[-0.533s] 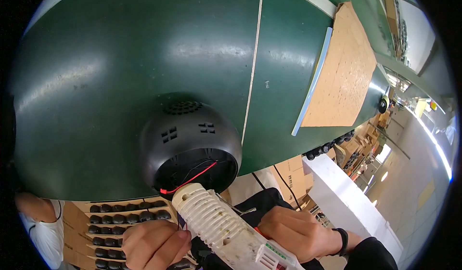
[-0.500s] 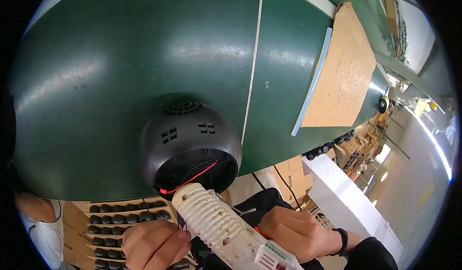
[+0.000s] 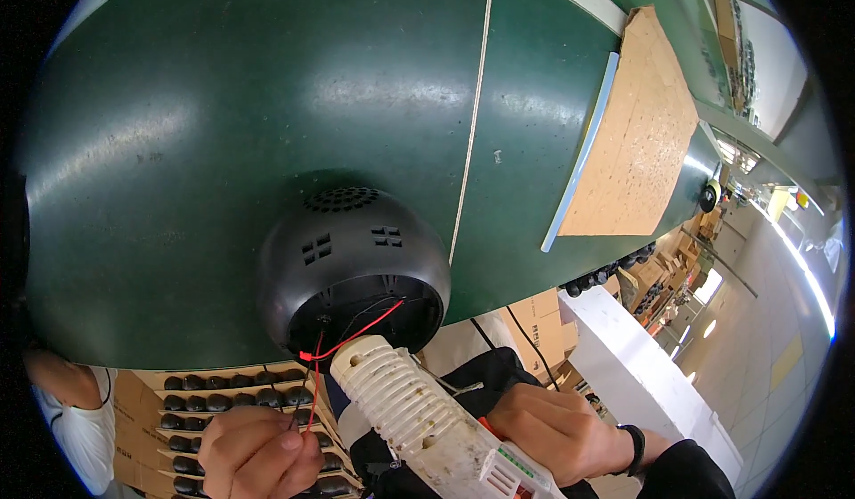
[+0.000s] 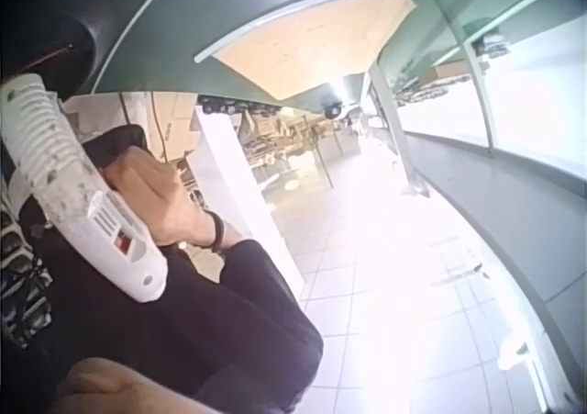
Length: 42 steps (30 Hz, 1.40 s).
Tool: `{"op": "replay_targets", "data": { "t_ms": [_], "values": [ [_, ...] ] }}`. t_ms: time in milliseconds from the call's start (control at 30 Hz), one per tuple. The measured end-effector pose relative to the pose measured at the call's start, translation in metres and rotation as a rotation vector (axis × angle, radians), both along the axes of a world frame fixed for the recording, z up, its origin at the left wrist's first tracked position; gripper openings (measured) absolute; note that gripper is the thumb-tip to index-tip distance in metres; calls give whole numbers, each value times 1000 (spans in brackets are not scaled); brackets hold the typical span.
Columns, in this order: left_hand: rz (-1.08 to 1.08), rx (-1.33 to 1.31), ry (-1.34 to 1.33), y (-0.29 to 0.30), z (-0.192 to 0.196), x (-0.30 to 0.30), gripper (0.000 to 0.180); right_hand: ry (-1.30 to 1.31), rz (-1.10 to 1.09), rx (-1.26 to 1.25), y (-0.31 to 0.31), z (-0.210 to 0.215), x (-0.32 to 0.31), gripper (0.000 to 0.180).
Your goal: Assembling black plastic electronic housings using a hot glue gun and glue sticks.
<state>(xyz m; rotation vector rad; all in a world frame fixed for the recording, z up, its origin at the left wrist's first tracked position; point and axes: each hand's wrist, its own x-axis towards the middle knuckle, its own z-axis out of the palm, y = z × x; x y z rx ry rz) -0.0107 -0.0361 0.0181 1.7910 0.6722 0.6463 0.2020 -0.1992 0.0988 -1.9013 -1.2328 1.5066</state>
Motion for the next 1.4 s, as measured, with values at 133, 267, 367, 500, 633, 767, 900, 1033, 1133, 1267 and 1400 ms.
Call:
{"op": "replay_targets", "data": {
  "t_ms": [133, 267, 367, 500, 633, 767, 900, 1033, 1133, 1267, 1400],
  "values": [
    [0, -2, -58, -3, -2, 4, 26, -17, -31, 60, -5, -5, -6, 23],
    [-5, -45, -43, -4, 3, 8, 27, -21, -27, 76, -5, -7, -8, 20],
    [-29, -62, -44, -3, 4, 10, 28, -22, -9, 75, -4, -7, -8, 19],
    [-32, -43, -56, -3, 2, 9, 26, -50, -14, 135, -5, -12, -12, 19],
    [-58, -66, -48, -4, 3, 8, 25, -86, -32, 118, -5, -13, -18, 19],
    [-24, -65, -36, -6, 3, 10, 25, -103, -38, 93, -6, -9, -19, 20],
    [-45, -53, -52, -7, -1, 6, 23, -119, -19, 66, -8, -5, -16, 21],
    [-35, -22, -69, -11, -7, -6, 15, -144, -20, 98, -5, -4, -10, 19],
    [-196, -126, -98, -9, -21, -17, 80, -110, 45, 39, 3, 4, -4, 20],
    [-35, -139, 142, -11, -54, -12, 124, -205, 183, -117, 10, 43, 2, 23],
    [-160, -161, 132, -11, -75, 3, 133, -345, 207, -156, -13, 69, 22, 26]
  ]
}}
